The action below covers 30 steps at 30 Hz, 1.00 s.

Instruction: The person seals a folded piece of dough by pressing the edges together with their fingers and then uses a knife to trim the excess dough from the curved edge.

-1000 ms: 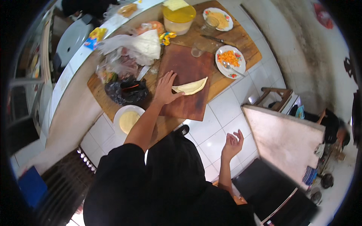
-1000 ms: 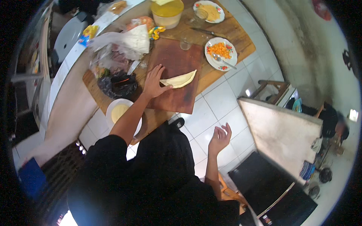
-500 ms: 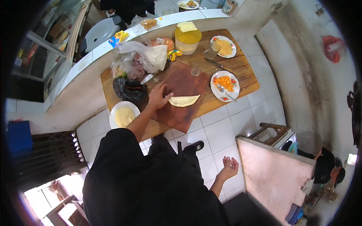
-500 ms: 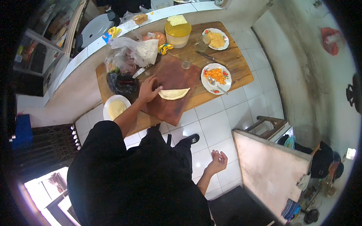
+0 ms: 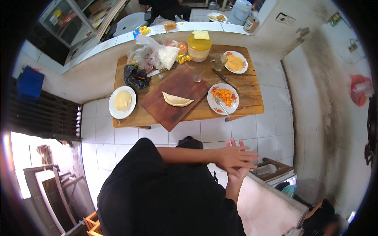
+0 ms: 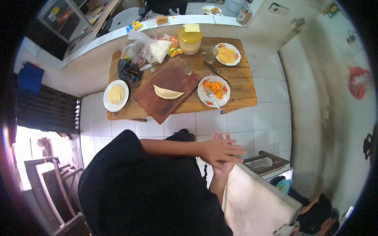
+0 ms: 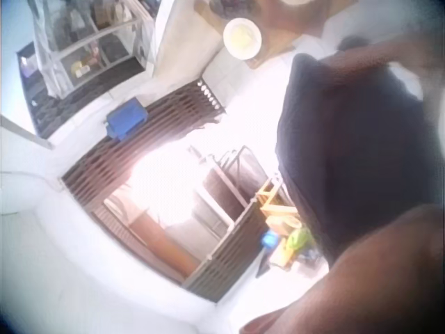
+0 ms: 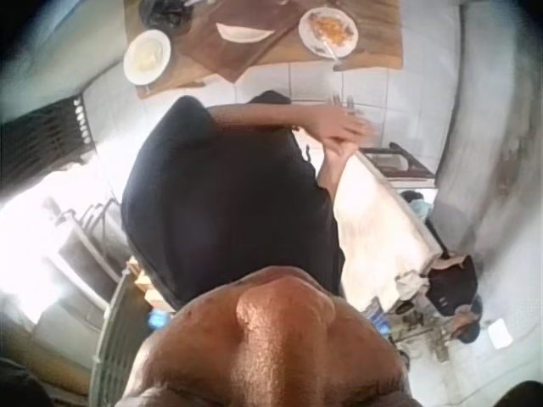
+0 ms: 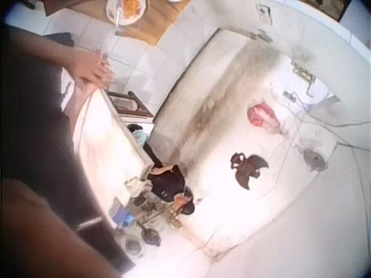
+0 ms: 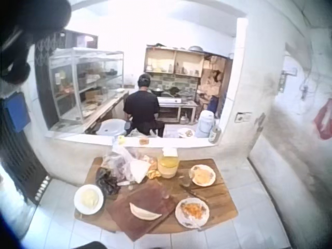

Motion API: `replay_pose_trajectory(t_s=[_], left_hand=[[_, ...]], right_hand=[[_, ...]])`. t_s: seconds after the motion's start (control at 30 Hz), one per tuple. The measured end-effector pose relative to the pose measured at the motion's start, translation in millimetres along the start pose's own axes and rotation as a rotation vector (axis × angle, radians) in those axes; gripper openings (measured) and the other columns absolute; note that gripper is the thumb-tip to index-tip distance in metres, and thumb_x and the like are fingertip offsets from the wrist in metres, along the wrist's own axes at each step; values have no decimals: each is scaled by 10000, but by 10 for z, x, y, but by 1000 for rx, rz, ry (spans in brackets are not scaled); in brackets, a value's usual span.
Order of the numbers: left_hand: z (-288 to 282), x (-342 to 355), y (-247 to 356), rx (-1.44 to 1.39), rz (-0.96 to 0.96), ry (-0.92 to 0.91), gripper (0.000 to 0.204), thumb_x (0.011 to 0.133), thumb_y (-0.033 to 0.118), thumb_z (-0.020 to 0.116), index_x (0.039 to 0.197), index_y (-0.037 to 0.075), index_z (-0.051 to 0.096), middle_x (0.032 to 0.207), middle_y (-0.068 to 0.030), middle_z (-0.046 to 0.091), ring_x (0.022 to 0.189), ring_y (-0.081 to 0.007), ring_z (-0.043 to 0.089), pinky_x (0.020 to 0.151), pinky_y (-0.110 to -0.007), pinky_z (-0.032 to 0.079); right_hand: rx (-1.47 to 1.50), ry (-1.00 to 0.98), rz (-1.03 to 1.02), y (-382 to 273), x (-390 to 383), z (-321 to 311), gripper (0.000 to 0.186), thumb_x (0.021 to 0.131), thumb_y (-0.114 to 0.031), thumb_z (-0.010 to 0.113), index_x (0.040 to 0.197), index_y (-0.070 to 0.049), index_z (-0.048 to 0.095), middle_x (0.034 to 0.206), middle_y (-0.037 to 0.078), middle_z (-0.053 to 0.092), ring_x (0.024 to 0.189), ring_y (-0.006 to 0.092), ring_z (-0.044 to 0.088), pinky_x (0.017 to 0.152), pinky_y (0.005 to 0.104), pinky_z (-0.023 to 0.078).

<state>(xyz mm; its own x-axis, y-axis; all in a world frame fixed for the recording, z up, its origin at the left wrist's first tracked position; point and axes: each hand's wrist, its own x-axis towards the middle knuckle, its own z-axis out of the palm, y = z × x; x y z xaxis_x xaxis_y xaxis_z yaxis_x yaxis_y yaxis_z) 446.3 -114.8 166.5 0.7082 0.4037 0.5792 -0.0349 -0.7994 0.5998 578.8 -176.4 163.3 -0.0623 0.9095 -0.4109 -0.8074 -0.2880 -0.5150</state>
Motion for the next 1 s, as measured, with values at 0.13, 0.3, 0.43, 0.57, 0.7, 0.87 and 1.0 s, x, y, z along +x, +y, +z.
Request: replay_pose_trajectory(t_s=[0.13,0.3,0.43,0.57,0.7,0.87,1.0], left_hand=[[-189,370,-663,320,-332,187,542,990,349,591,1474,114,526,1528,-185,501,1441,-349,438,1186,-567,309],[-332,984,-1024,97,-519,426,323,968,255,665,1243,85,660,1250,-133,682,1236,-346,601,1103,-499,411],[38,1736,-1375,155,-123,272,335,997,328,609,1184,54,649,1175,-130,698,1105,-352,649,986,-486,463],[403,1951,-2107,35,-397,116,345,1020,383,570,1093,62,672,1043,-123,709,963,-354,677,859,-482,502],[540,2386,-2523,45,-645,62,358,1034,401,561,1039,74,707,905,-136,716,811,-357,673,730,-467,519],[591,3085,-2772,-267,-833,294,343,1023,386,585,1036,74,726,870,-155,725,827,-371,692,722,-464,529],[763,3417,-3070,-153,-870,359,328,997,372,630,1060,67,734,914,-163,741,865,-358,711,734,-444,539]], right_hand=[[420,-374,109,-632,436,186,598,1114,-408,399,1621,-109,291,1609,197,400,1470,316,402,1211,476,343],[-47,-263,30,-1282,923,-222,602,1111,-429,397,1620,-122,302,1649,196,349,1469,302,419,1192,506,347],[32,-178,139,-1817,1304,-446,579,1108,-477,390,1513,-68,448,1560,128,471,1420,276,472,1165,452,380],[-290,-16,76,-2388,1648,-372,451,1107,-403,453,1354,-46,573,1394,134,608,1302,275,569,1118,442,427],[-245,45,11,-2944,2151,-954,251,1068,-294,592,1109,-53,653,1085,109,717,1083,278,674,1030,458,494],[-378,-56,136,-3644,2900,-1267,288,1075,-316,571,1125,-40,633,1137,143,707,1029,277,701,980,473,541],[-562,-222,362,-4130,3440,-922,461,1107,-402,446,1281,-4,600,1172,171,701,1040,291,702,967,476,555]])
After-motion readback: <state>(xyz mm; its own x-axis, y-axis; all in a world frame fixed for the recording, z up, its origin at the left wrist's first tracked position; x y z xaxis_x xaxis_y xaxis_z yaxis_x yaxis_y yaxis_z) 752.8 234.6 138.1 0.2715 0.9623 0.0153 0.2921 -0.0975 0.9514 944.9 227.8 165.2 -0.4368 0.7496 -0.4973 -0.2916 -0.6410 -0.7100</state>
